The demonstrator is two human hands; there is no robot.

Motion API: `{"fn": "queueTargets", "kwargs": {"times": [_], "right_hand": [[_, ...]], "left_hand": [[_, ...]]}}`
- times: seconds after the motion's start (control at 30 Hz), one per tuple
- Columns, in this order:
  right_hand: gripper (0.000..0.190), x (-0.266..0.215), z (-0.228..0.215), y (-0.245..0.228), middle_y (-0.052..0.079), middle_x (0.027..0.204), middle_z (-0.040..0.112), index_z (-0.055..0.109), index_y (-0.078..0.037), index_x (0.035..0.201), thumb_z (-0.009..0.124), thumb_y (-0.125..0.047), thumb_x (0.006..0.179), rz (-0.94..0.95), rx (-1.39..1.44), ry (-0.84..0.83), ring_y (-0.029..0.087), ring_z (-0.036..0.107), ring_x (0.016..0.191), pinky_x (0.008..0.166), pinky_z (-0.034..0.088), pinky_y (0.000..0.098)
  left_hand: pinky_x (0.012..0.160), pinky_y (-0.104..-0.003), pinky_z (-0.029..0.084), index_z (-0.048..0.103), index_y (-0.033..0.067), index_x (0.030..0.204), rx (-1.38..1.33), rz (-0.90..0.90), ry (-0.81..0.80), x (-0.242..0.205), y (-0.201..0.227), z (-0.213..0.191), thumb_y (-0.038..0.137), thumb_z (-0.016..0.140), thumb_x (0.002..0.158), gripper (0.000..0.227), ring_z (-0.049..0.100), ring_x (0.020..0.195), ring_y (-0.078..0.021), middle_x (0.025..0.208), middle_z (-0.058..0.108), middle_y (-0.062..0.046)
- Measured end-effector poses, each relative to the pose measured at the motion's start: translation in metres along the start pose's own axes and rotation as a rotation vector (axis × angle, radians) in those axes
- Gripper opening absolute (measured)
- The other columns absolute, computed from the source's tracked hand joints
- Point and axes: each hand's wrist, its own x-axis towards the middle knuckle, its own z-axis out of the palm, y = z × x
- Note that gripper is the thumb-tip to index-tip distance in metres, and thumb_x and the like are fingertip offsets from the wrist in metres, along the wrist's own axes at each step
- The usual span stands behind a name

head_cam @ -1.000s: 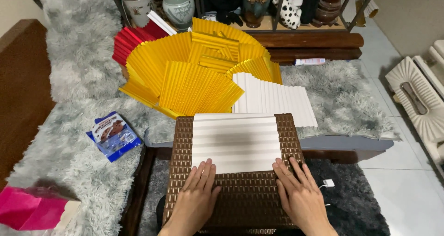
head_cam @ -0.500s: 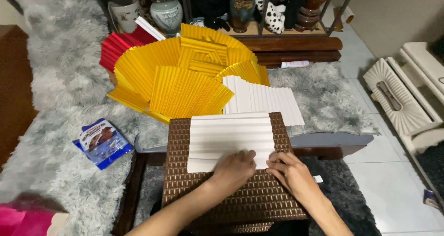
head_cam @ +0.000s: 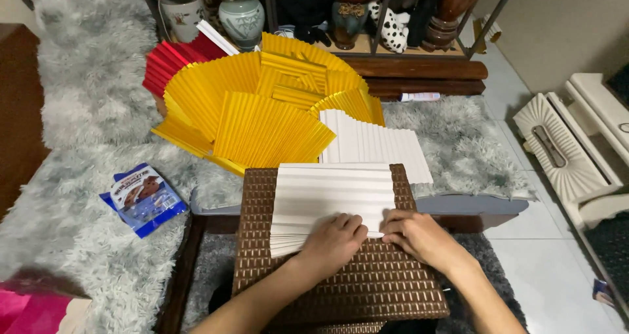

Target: Folding sheets of paper into accordion pleats for decoration.

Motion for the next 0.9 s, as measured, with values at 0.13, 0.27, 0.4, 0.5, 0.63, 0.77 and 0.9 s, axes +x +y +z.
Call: {"fn": "queueTargets", "kwargs": {"times": [0.13,0.27,0.4,0.5,0.63,0.77,0.9], "right_hand": [[0.017,0.002,0.008,-0.005,0.004,0.124,0.074,0.081,-0.007,0.091,0.078,-0.018,0.079,0.047,-0.076,-0.041,0.027,0.074,0.11,0.094,0.065,0.0388],[0.02,0.003,0.03,-0.011,0.007,0.113,0.074,0.08,-0.006,0.097,0.073,-0.021,0.086,-0.078,-0.047,0.165,0.025,0.076,0.091,0.09,0.065,0.0356],[0.019,0.0,0.027,-0.012,0.001,0.09,0.075,0.078,-0.009,0.086,0.072,-0.027,0.085,-0.12,0.069,0.246,0.015,0.072,0.079,0.082,0.065,0.0339],[0.02,0.001,0.032,-0.004,0.0,0.091,0.075,0.079,-0.008,0.089,0.07,-0.026,0.087,-0.196,0.062,0.259,0.015,0.073,0.082,0.091,0.064,0.0328],[0.022,0.004,0.04,0.0,0.001,0.099,0.077,0.079,-0.009,0.09,0.069,-0.028,0.088,-0.212,0.012,0.257,0.024,0.072,0.109,0.109,0.053,0.0412],[0.025,0.012,0.056,-0.016,0.012,0.122,0.064,0.068,-0.006,0.115,0.057,-0.019,0.098,-0.216,-0.134,0.171,0.03,0.06,0.12,0.114,0.045,0.0449],[0.018,0.023,0.071,-0.013,0.01,0.115,0.062,0.061,-0.004,0.11,0.051,-0.015,0.101,-0.294,-0.035,0.239,0.023,0.059,0.111,0.107,0.05,0.039]], "left_hand": [[0.076,-0.038,0.052,0.062,0.002,0.087,-0.02,0.0,-0.029,0.006,-0.003,-0.01,0.002,0.067,0.086,0.005,0.059,0.078,-0.024,0.091,0.064,-0.012],[0.067,-0.031,0.054,0.068,-0.002,0.099,-0.024,0.017,-0.079,0.006,-0.011,0.003,0.0,0.068,0.087,0.012,0.06,0.074,-0.0212,0.094,0.067,-0.013],[0.076,-0.039,0.051,0.067,0.001,0.093,-0.126,-0.042,-0.106,0.0,-0.01,-0.02,0.016,0.065,0.096,0.015,0.061,0.079,-0.0237,0.095,0.064,-0.012],[0.089,-0.046,0.052,0.071,0.0083,0.096,-0.093,-0.237,-0.253,-0.02,-0.022,-0.028,0.028,0.06,0.1,0.023,0.064,0.099,-0.0275,0.106,0.068,-0.01],[0.091,-0.042,0.055,0.075,0.0097,0.094,-0.19,-0.392,-0.142,-0.052,-0.036,-0.048,0.024,0.068,0.092,0.015,0.065,0.09,-0.0232,0.099,0.066,-0.005],[0.079,-0.04,0.054,0.075,0.0058,0.089,-0.241,-0.376,-0.02,-0.055,-0.036,-0.042,0.022,0.068,0.09,0.017,0.064,0.082,-0.0246,0.092,0.068,-0.004],[0.079,-0.042,0.055,0.075,0.0064,0.098,-0.202,-0.384,-0.043,-0.058,-0.031,-0.05,0.022,0.069,0.089,0.018,0.064,0.084,-0.0259,0.096,0.067,-0.006]]}}
